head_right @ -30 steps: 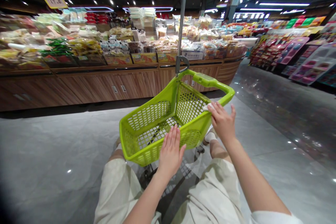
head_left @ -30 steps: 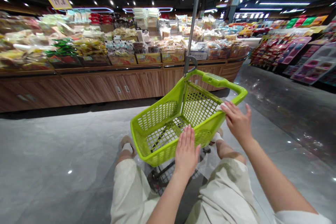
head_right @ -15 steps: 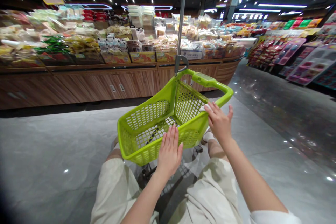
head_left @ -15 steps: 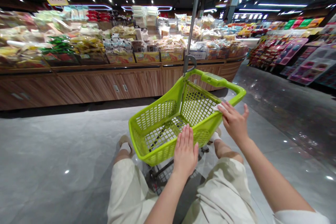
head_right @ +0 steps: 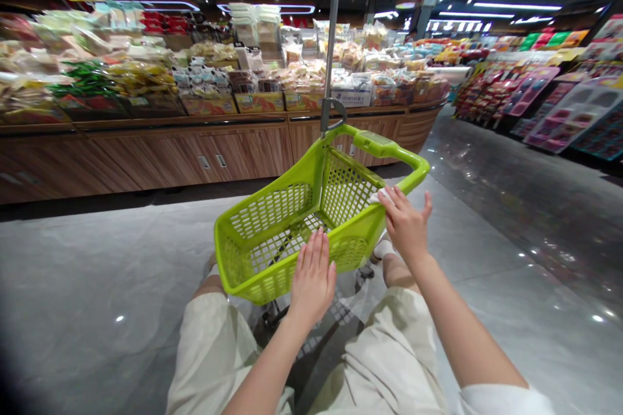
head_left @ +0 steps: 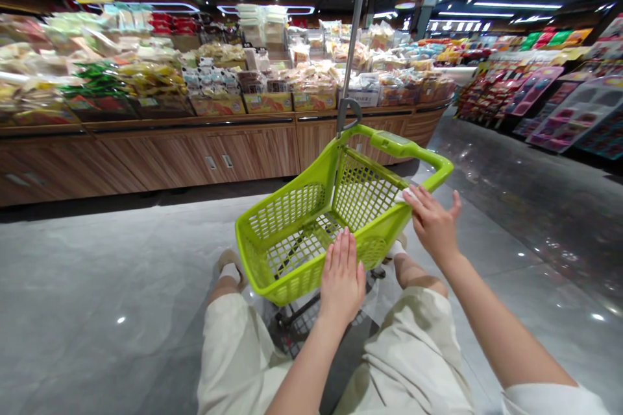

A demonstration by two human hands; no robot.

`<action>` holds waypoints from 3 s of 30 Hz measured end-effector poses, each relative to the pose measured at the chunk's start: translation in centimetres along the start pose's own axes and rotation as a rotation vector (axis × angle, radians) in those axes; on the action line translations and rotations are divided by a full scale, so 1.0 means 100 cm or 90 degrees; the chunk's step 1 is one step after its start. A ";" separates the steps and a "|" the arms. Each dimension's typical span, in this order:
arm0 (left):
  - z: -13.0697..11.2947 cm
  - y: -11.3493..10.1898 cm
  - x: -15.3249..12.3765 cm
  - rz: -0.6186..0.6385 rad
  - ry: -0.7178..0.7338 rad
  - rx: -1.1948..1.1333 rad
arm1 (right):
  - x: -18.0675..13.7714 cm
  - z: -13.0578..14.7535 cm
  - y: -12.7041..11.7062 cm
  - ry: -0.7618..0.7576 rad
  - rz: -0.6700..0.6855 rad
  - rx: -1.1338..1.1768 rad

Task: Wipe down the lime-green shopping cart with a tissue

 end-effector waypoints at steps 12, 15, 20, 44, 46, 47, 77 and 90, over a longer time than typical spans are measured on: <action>-0.001 0.002 0.000 -0.002 -0.001 -0.008 | -0.003 0.020 0.004 -0.099 0.070 0.016; -0.003 0.002 0.001 0.002 -0.008 -0.003 | 0.004 -0.007 0.002 0.044 -0.006 -0.012; -0.006 0.002 0.002 0.006 -0.013 0.004 | -0.027 0.073 0.014 -0.082 0.092 0.066; -0.005 0.001 0.001 0.013 -0.003 0.022 | -0.005 0.005 0.004 0.065 -0.013 0.001; -0.006 0.001 0.001 0.013 -0.005 0.025 | -0.011 0.030 0.009 0.044 0.014 0.023; -0.006 0.002 0.001 0.014 -0.005 0.026 | -0.016 0.049 0.013 0.001 0.044 0.043; -0.006 0.004 0.001 0.003 -0.007 0.027 | -0.020 0.062 0.014 -0.030 0.054 0.035; -0.007 0.003 0.003 0.008 -0.015 0.035 | -0.007 0.021 0.005 0.043 0.007 -0.006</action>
Point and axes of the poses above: each hand's wrist, its own x-axis towards the middle knuckle, its own y-axis out of the palm, z = x × y, the point moved 4 cm from there along x, towards the middle knuckle, and after that the axes turned 2 degrees about z, right-handed, at the moved point
